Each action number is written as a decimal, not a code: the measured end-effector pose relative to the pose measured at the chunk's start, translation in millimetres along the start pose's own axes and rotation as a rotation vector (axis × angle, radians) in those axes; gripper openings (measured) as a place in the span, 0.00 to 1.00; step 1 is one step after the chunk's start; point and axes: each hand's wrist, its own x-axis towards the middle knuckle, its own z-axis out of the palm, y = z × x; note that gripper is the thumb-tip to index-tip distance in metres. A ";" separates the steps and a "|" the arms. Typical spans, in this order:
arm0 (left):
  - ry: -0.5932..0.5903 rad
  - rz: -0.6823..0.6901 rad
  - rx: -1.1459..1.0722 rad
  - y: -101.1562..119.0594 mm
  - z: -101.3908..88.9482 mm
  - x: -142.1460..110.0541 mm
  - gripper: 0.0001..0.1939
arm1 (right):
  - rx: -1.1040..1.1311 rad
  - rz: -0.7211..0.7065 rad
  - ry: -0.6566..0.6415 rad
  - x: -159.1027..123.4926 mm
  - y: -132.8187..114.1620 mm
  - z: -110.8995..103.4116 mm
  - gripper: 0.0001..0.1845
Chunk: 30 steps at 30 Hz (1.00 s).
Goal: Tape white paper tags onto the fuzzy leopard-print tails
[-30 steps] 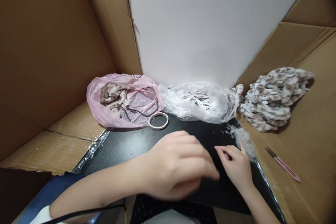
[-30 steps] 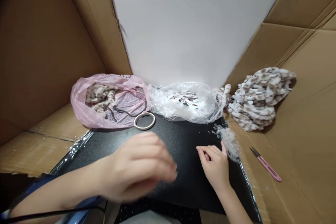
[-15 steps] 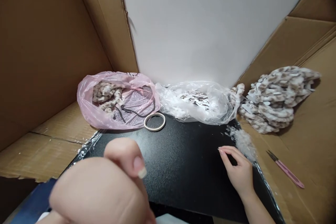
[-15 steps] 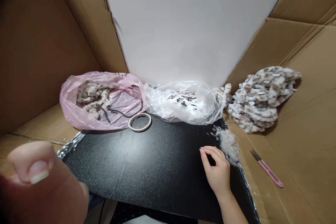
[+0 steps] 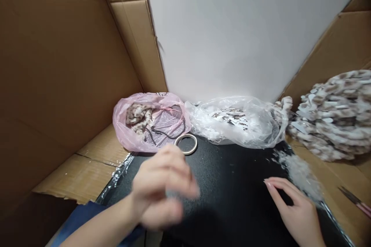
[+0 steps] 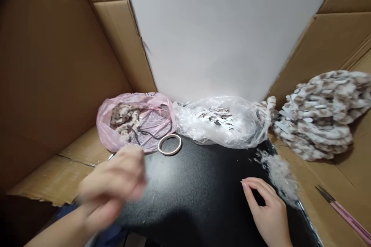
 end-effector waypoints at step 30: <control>-0.592 -0.836 -0.600 -15.2 6.6 114.8 0.19 | 0.494 -0.172 -0.136 94.9 -133.5 24.2 0.23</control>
